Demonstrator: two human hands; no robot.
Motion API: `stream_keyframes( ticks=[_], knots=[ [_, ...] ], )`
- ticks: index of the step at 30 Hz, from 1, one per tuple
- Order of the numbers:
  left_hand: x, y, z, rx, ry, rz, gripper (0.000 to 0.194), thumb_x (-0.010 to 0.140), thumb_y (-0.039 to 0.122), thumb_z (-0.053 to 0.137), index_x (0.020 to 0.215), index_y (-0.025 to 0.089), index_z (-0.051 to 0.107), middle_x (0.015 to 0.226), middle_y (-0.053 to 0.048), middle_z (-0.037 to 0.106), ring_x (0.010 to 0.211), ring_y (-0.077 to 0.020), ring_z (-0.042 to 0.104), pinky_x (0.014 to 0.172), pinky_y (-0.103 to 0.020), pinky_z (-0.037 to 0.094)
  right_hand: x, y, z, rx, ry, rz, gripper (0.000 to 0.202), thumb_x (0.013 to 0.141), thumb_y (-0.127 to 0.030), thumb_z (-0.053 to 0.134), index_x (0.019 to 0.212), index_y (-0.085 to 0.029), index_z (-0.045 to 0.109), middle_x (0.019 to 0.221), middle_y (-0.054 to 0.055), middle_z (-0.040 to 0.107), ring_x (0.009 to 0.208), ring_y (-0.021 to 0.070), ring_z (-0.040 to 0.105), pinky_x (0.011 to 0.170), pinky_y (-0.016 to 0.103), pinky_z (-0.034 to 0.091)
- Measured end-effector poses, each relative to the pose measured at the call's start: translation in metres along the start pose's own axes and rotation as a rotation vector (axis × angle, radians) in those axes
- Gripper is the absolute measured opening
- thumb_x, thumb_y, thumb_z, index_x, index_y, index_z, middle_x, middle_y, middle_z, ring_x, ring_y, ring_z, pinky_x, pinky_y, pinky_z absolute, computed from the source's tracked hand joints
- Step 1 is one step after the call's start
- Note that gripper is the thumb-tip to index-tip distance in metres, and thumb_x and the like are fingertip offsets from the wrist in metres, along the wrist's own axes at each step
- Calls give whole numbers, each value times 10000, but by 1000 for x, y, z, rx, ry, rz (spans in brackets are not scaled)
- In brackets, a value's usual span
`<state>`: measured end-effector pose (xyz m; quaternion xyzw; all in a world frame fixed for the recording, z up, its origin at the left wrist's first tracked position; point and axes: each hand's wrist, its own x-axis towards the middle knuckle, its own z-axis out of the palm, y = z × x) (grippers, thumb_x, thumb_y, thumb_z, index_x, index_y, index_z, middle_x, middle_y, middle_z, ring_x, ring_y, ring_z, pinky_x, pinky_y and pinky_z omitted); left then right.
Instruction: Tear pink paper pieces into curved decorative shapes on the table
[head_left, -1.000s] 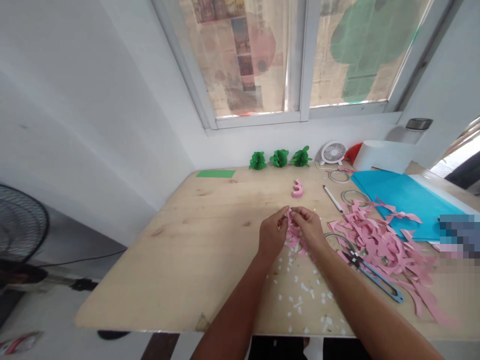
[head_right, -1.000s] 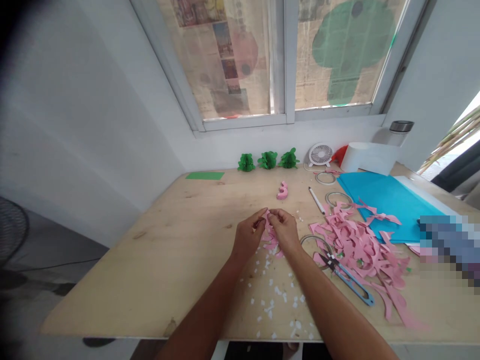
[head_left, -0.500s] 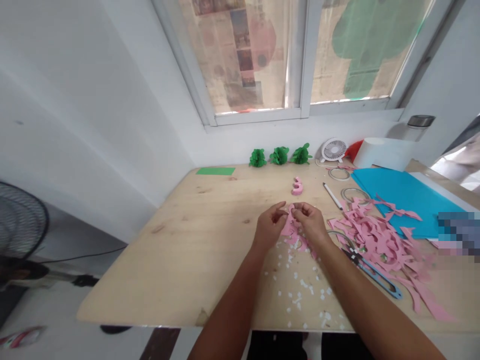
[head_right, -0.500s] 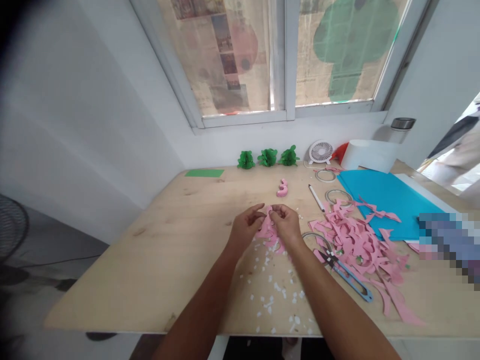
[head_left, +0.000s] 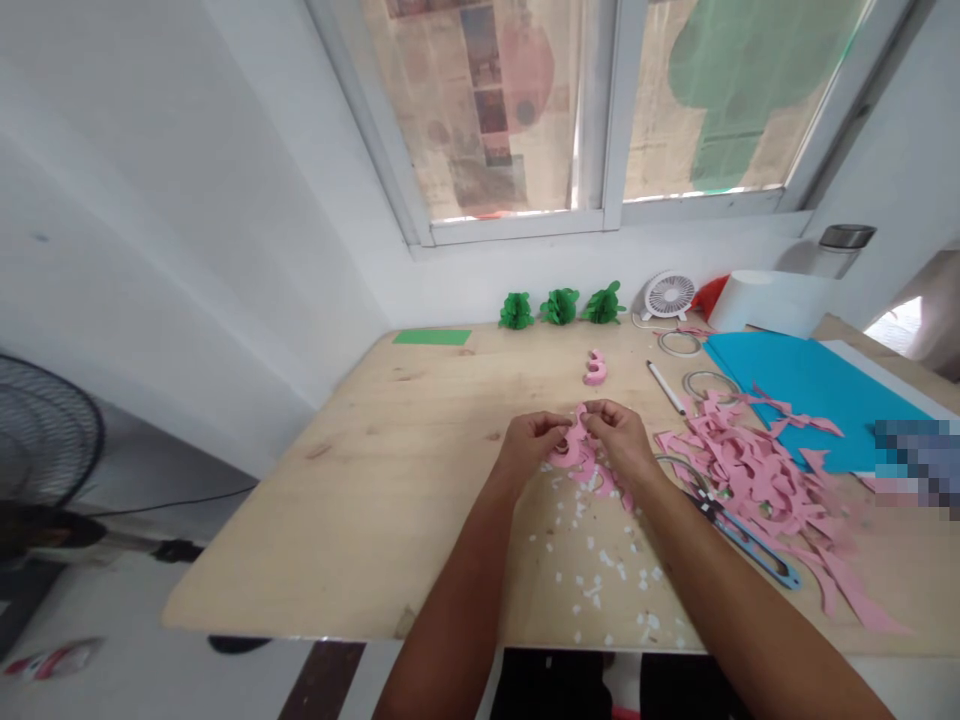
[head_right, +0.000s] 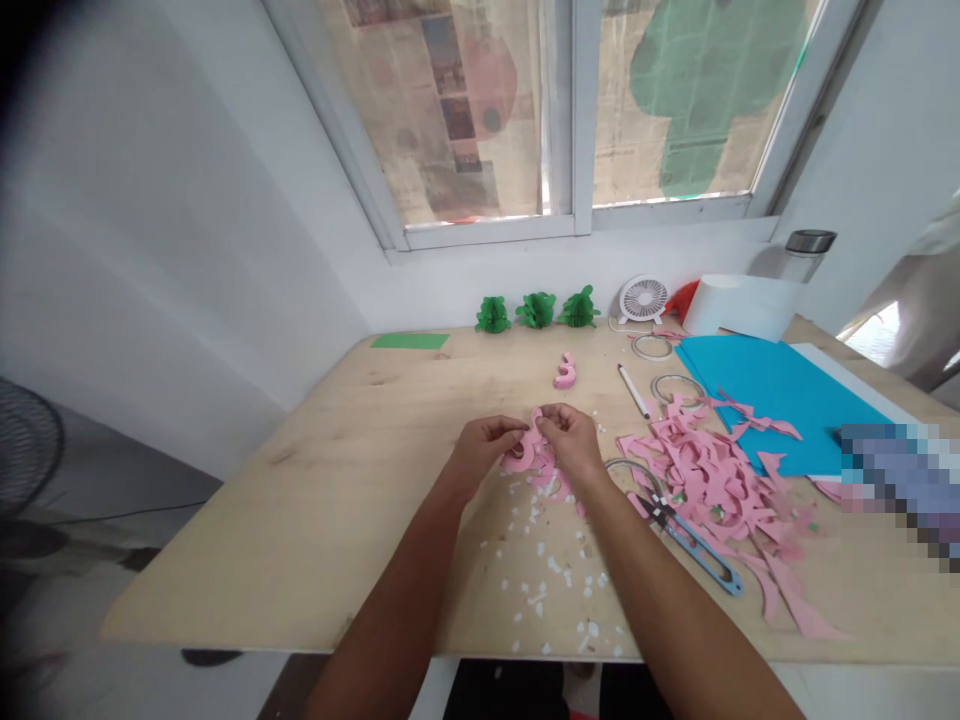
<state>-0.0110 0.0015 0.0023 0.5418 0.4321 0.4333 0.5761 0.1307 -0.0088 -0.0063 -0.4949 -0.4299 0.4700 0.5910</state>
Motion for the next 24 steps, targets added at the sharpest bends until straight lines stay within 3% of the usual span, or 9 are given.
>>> stream_keyframes(
  ticks=[12, 24],
  knots=[
    [1, -1, -1, 3, -32, 5, 143, 628, 229, 630, 717, 120, 656, 522, 0, 598, 473, -86, 525, 453, -184, 384, -3, -3, 0, -69, -29, -2, 295, 612, -391, 649, 777, -147, 633, 565, -18, 532, 502, 96, 410, 476, 229, 288],
    [4, -6, -2, -31, -64, -11, 190, 608, 267, 657, 722, 115, 656, 518, -9, 597, 481, -97, 538, 487, -207, 418, -2, -1, -1, -55, -42, -30, 290, 614, -396, 657, 762, -149, 630, 566, -17, 532, 503, 98, 418, 475, 227, 313]
  ],
)
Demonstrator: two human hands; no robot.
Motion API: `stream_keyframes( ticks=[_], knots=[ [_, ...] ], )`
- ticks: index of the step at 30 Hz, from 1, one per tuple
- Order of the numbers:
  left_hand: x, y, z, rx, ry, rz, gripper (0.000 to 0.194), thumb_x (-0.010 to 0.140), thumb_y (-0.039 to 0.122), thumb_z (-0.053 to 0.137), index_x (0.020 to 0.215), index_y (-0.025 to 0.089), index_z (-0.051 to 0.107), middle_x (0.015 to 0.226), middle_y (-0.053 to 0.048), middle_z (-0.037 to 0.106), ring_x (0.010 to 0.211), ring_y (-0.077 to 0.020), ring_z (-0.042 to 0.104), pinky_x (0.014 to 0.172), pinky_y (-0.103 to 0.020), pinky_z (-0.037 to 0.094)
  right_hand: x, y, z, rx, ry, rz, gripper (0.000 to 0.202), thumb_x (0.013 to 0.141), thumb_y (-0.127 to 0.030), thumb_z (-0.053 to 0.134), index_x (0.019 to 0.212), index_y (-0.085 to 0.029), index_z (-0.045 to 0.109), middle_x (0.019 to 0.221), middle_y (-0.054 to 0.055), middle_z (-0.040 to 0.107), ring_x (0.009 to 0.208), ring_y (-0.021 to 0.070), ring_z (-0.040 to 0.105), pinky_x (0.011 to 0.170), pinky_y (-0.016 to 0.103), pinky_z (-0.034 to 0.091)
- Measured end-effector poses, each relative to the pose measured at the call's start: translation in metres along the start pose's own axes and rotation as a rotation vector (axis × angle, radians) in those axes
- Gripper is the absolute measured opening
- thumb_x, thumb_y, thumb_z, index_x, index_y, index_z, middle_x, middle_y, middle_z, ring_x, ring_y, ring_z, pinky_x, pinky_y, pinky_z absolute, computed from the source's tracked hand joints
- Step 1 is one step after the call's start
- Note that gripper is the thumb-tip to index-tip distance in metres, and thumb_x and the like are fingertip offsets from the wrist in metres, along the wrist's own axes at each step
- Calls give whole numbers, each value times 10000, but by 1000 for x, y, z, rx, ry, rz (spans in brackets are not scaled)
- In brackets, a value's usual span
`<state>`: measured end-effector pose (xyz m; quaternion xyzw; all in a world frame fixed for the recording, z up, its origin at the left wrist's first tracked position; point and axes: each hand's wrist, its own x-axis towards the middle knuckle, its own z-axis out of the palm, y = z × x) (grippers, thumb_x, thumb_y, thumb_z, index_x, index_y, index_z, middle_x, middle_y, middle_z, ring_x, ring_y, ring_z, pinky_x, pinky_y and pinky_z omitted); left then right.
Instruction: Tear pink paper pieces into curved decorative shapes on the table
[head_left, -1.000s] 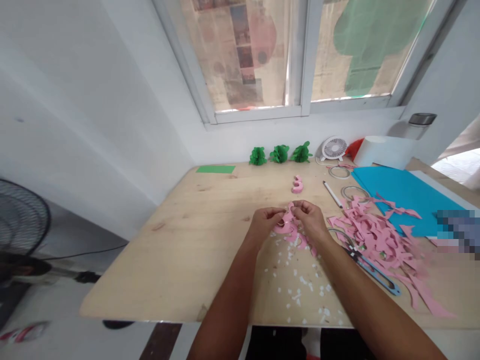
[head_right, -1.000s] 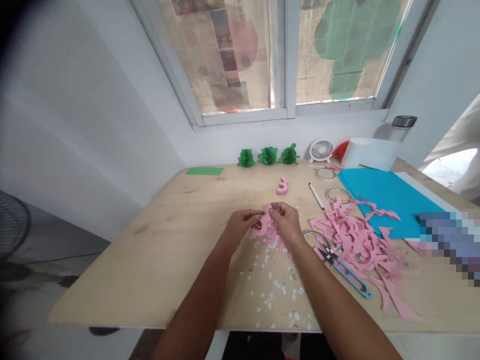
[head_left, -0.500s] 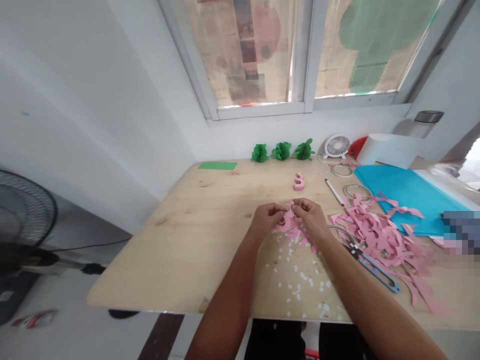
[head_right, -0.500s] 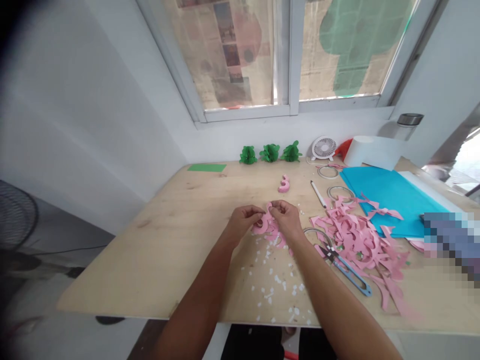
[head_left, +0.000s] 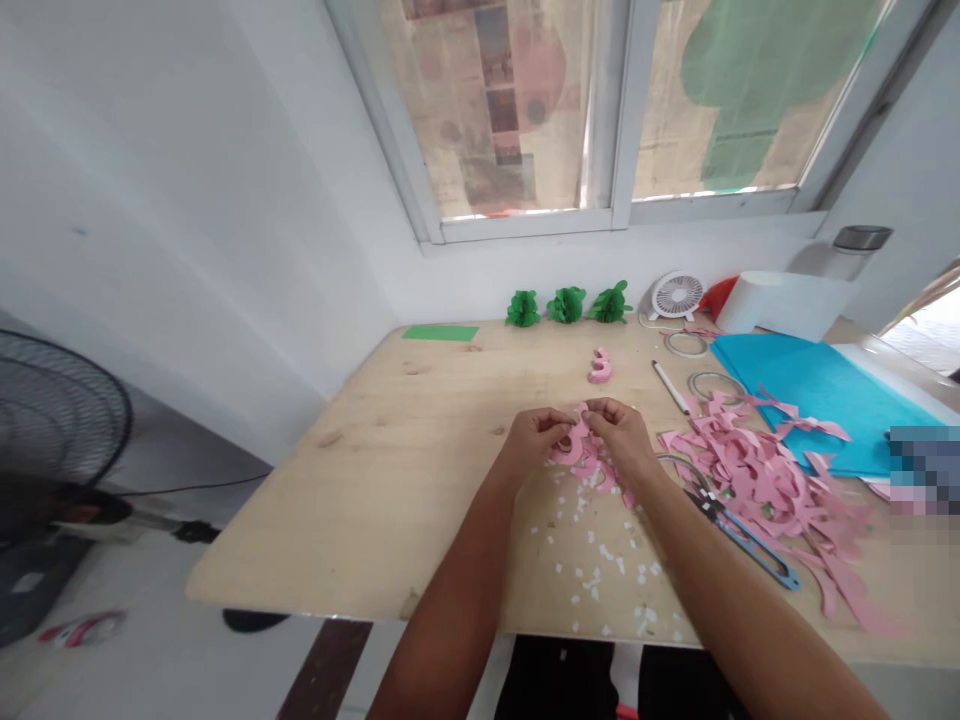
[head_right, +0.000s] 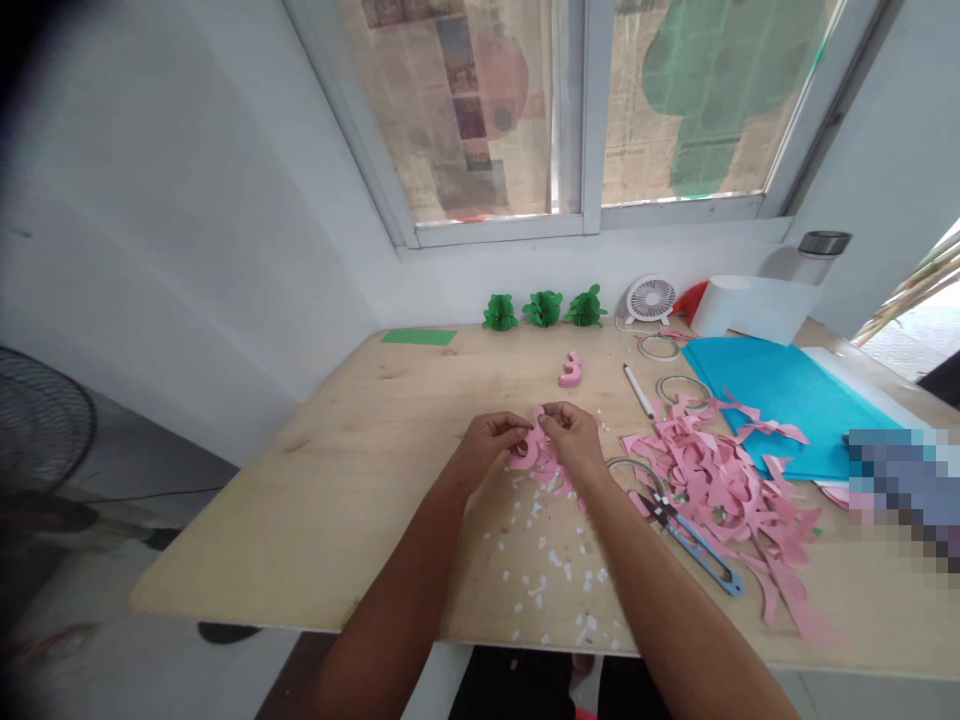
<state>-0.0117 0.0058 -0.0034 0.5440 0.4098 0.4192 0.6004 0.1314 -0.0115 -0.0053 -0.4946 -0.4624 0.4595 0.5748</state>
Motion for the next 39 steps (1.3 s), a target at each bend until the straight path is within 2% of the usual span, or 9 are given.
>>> stream_keyframes(
  ticks=[7, 12, 15, 19, 23, 27, 30, 39],
  knots=[
    [2, -1, 4, -1, 48, 8, 162, 611, 247, 652, 705, 115, 658, 511, -7, 596, 479, -101, 543, 491, -213, 420, -1, -5, 0, 10, 17, 30, 274, 617, -375, 659, 784, -158, 641, 597, -20, 558, 529, 102, 445, 518, 237, 337],
    [3, -3, 6, -59, 143, 53, 173, 622, 238, 643, 748, 120, 654, 532, 3, 601, 492, -100, 546, 507, -218, 434, 2, 3, 0, 24, -15, 53, 288, 627, -375, 655, 813, -156, 638, 662, 1, 597, 585, 118, 503, 568, 247, 378],
    [2, -2, 9, -56, 178, 78, 153, 625, 235, 640, 721, 118, 651, 537, 2, 602, 493, -96, 543, 499, -209, 428, 4, 12, -1, 34, -56, 38, 258, 629, -365, 658, 771, -153, 626, 632, -4, 587, 553, 113, 486, 534, 240, 357],
    [0, 1, 13, -42, 174, 78, 147, 639, 228, 629, 728, 114, 651, 542, 1, 600, 494, -96, 545, 494, -205, 422, 3, 17, 0, 66, -34, 15, 202, 634, -342, 659, 674, -156, 590, 560, -32, 534, 498, 93, 438, 489, 225, 315],
    [-3, 4, 10, -65, 120, 81, 170, 653, 235, 633, 768, 111, 654, 565, -4, 605, 517, -99, 553, 535, -218, 442, 2, 12, 1, 128, -39, 40, 197, 610, -323, 683, 633, -164, 569, 512, -54, 495, 467, 81, 402, 467, 218, 288],
    [-4, 5, 0, -98, -55, 96, 309, 634, 223, 683, 924, 124, 644, 686, -21, 639, 620, -112, 585, 608, -231, 458, 3, 9, -1, 215, -81, 92, 179, 616, -309, 688, 652, -167, 585, 512, -53, 497, 463, 79, 402, 474, 220, 291],
    [-5, 5, -6, -93, -145, 87, 350, 624, 218, 706, 955, 127, 636, 739, -31, 646, 657, -116, 591, 627, -233, 454, 3, 9, -3, 257, -134, 127, 160, 626, -289, 689, 644, -166, 589, 500, -55, 485, 452, 71, 385, 470, 217, 276],
    [-2, 4, -8, -87, -125, 113, 290, 621, 238, 717, 880, 125, 653, 728, -27, 655, 632, -109, 585, 625, -231, 447, 2, 10, -3, 314, -175, 161, 143, 625, -265, 696, 647, -164, 598, 532, -42, 507, 477, 72, 406, 496, 220, 294]
  ],
)
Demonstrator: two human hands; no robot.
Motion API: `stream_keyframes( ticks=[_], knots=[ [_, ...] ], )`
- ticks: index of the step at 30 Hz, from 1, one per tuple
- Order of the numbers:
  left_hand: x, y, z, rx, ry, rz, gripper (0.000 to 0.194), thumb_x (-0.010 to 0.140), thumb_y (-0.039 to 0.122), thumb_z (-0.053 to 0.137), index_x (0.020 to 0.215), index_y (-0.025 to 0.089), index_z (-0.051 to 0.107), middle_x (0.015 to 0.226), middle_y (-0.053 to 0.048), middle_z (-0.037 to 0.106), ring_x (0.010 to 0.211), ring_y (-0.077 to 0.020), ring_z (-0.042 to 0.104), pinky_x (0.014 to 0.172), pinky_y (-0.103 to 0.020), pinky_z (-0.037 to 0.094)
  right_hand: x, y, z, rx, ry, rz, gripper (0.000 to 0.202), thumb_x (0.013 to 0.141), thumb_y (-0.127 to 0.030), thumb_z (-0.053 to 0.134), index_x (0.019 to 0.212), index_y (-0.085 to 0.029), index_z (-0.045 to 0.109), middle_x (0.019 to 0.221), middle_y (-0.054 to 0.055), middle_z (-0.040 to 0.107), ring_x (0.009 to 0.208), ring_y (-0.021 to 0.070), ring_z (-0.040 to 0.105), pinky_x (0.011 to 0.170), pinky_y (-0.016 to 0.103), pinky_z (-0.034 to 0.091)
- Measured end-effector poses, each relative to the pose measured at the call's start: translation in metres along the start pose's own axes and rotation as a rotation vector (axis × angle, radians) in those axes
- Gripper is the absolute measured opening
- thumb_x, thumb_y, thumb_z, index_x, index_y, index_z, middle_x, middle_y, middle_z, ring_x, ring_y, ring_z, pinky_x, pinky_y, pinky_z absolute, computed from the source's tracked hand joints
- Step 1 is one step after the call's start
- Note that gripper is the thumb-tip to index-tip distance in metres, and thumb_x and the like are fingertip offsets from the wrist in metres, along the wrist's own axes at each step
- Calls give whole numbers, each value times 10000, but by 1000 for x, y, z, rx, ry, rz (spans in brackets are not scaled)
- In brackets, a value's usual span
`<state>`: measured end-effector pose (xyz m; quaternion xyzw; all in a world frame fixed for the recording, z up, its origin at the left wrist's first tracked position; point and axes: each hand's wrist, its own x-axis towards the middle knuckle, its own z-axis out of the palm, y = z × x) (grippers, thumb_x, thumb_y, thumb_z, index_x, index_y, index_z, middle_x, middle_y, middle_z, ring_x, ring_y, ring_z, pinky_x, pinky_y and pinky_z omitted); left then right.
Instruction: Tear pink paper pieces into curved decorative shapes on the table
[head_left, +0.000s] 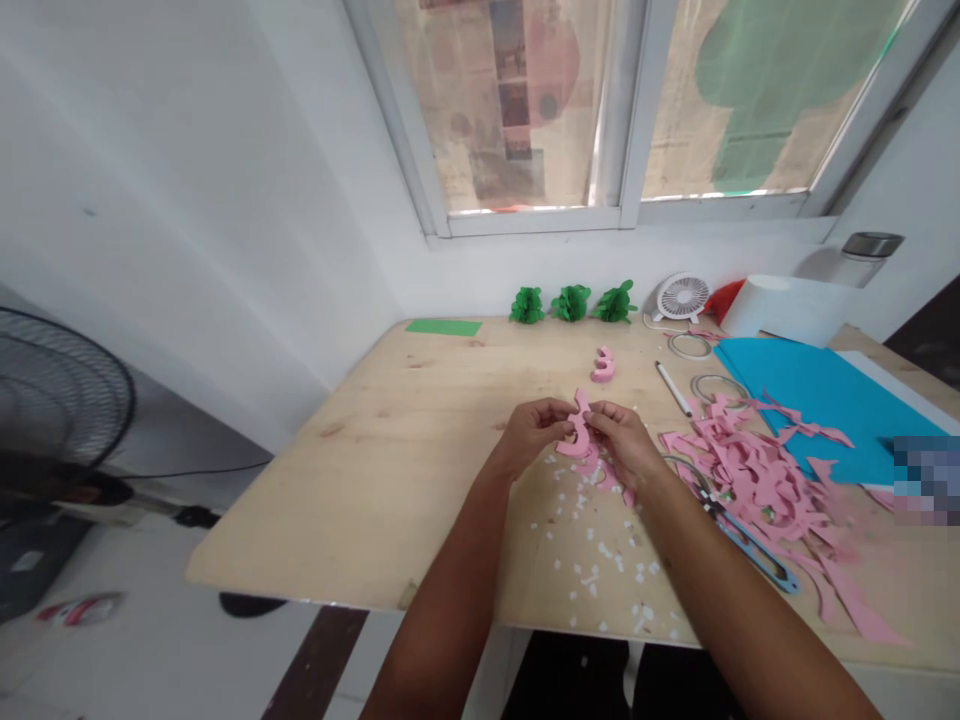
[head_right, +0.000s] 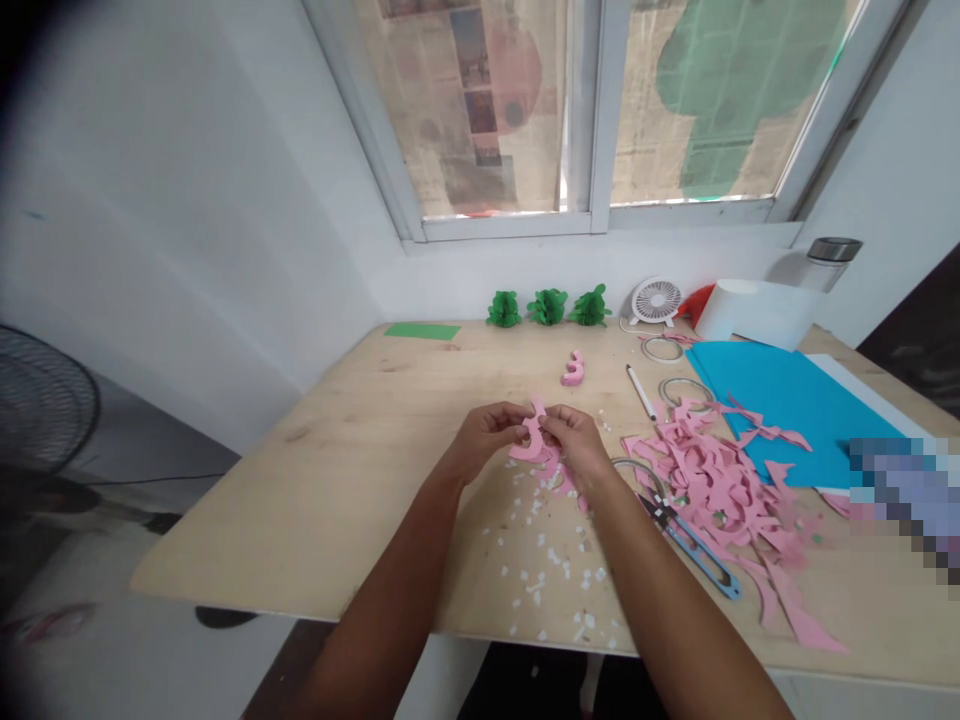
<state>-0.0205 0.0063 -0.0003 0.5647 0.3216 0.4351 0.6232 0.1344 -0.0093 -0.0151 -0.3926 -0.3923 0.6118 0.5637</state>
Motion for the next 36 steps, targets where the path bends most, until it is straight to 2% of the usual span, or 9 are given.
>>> stream_keyframes(
  ticks=[16, 22, 31, 36],
  knots=[
    [3, -2, 3, -30, 19, 1, 302, 585, 252, 736, 841, 117, 649, 658, -24, 639, 603, -116, 586, 591, -238, 459, 0, -5, 4, -97, 78, -33, 204, 567, -313, 707, 590, -162, 572, 477, -52, 482, 440, 65, 371, 452, 217, 249],
    [4, -4, 6, -64, 40, 31, 295, 577, 243, 738, 826, 115, 647, 607, -11, 621, 565, -107, 574, 573, -234, 453, 2, -3, 1, -113, 95, -35, 198, 579, -318, 702, 640, -167, 590, 490, -52, 495, 448, 74, 390, 458, 220, 265],
    [4, -4, 6, -45, 41, 27, 311, 567, 264, 741, 825, 120, 644, 609, -4, 614, 568, -111, 579, 582, -246, 463, 2, -4, 1, -130, 87, -26, 225, 580, -333, 711, 661, -157, 597, 492, -48, 503, 450, 72, 400, 457, 216, 267],
    [2, 1, 2, -36, 46, -26, 318, 593, 265, 728, 864, 120, 645, 678, -25, 635, 607, -118, 592, 611, -254, 471, 1, -7, 1, -132, 63, -13, 228, 572, -338, 718, 654, -161, 599, 502, -44, 514, 447, 72, 395, 450, 217, 263]
  ],
)
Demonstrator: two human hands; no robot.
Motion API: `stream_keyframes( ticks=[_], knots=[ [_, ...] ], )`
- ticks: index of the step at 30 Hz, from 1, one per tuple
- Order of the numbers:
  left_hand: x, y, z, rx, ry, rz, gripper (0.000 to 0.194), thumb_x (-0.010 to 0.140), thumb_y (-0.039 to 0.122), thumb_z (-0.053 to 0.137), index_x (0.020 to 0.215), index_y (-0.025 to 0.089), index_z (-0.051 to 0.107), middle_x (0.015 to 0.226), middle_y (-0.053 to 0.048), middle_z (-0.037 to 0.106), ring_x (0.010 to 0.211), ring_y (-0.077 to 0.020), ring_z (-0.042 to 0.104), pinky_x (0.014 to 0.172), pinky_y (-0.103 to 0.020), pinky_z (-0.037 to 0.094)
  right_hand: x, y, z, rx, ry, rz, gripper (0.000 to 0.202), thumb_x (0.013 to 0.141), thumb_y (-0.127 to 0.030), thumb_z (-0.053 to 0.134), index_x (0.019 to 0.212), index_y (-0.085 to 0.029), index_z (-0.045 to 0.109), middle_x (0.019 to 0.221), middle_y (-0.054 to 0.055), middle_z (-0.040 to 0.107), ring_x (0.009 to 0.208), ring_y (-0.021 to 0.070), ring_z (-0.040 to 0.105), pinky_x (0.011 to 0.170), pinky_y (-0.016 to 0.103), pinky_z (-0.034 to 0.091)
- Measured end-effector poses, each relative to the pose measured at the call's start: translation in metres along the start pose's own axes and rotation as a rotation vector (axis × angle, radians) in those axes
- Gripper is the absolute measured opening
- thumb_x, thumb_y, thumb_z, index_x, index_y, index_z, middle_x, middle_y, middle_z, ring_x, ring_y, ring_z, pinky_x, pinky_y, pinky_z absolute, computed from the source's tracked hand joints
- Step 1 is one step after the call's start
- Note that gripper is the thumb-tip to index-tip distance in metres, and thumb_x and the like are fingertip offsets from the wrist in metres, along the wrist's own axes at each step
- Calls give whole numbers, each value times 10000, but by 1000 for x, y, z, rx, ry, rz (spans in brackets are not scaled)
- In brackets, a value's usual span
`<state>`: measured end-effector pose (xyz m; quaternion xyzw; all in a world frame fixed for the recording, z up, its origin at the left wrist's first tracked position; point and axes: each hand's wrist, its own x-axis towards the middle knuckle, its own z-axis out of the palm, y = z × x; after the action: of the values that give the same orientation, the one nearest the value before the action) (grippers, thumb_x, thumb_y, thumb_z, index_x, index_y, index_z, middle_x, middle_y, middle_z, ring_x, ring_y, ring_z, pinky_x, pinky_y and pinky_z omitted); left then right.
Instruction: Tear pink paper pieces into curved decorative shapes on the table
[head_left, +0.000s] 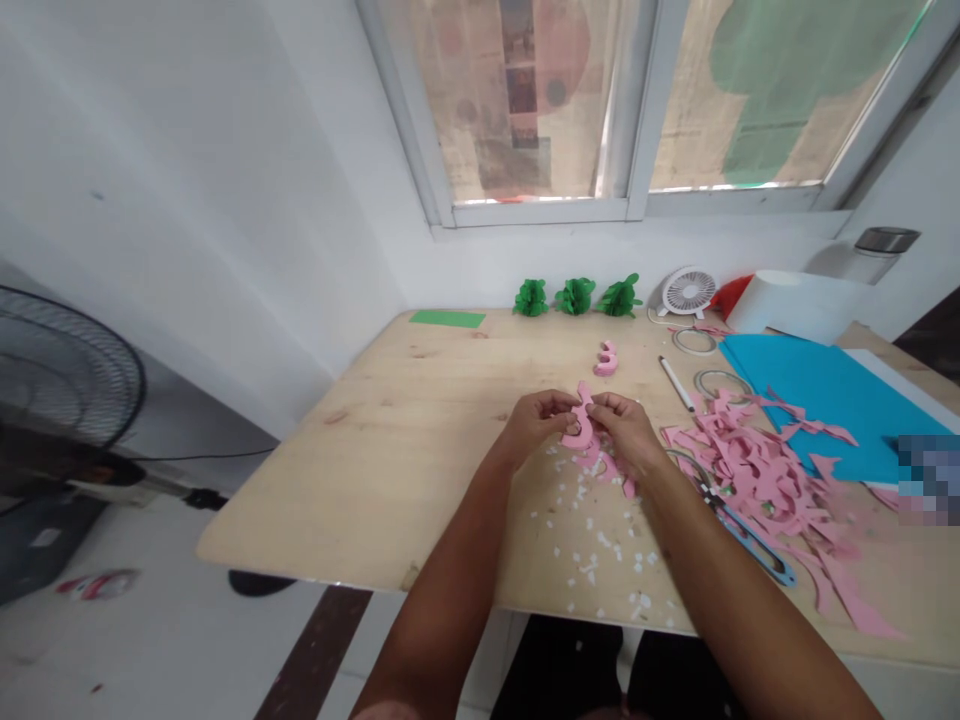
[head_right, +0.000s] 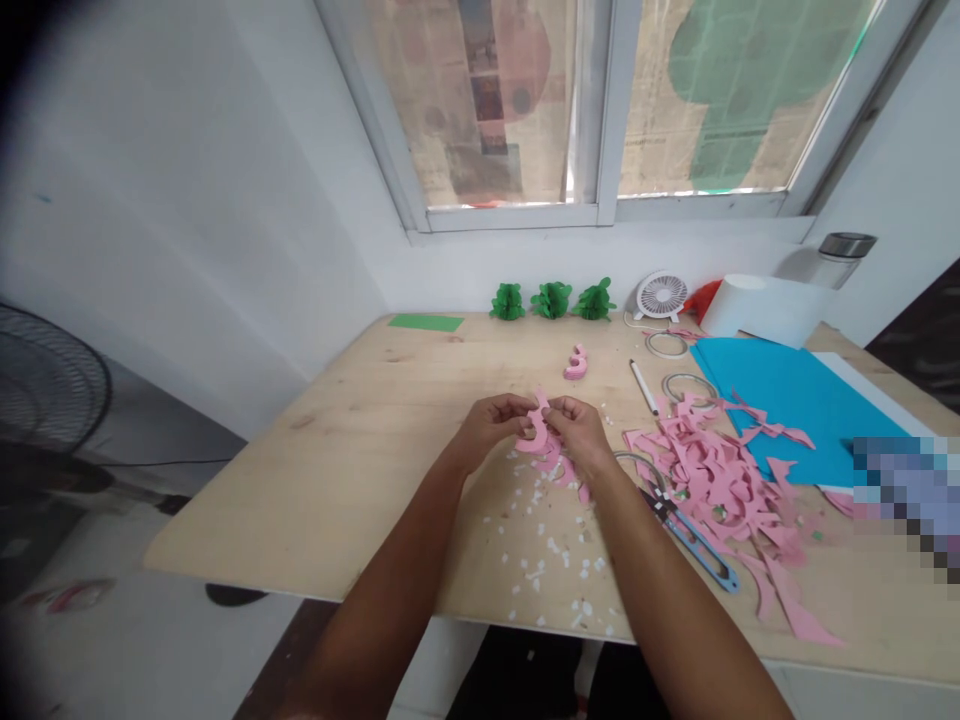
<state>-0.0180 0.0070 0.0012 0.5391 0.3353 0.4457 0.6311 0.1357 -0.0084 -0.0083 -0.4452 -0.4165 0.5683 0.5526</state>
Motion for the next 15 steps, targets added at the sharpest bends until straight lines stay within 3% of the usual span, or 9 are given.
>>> stream_keyframes(
  ticks=[4, 10, 15],
  knots=[
    [-1, 6, -6, -90, 78, -10, 331, 647, 307, 691, 912, 114, 644, 686, -33, 629, 620, -112, 580, 610, -246, 468, -5, -6, 2, 34, -97, 64, 236, 555, -323, 740, 656, -159, 603, 544, -29, 545, 475, 79, 426, 477, 220, 312],
    [-7, 8, -8, -304, -87, -133, 371, 681, 302, 678, 1006, 133, 622, 687, -24, 613, 591, -94, 565, 589, -238, 468, -9, -5, 2, 87, -277, 115, 173, 580, -264, 739, 644, -164, 613, 566, -37, 540, 503, 68, 440, 500, 204, 335],
    [-9, 8, -9, -355, -104, -151, 289, 661, 236, 700, 921, 125, 640, 639, -1, 593, 549, -66, 541, 551, -191, 437, -10, -1, 1, 122, -348, 185, 194, 582, -246, 744, 732, -173, 645, 598, -24, 583, 521, 81, 488, 510, 208, 365]
  ],
)
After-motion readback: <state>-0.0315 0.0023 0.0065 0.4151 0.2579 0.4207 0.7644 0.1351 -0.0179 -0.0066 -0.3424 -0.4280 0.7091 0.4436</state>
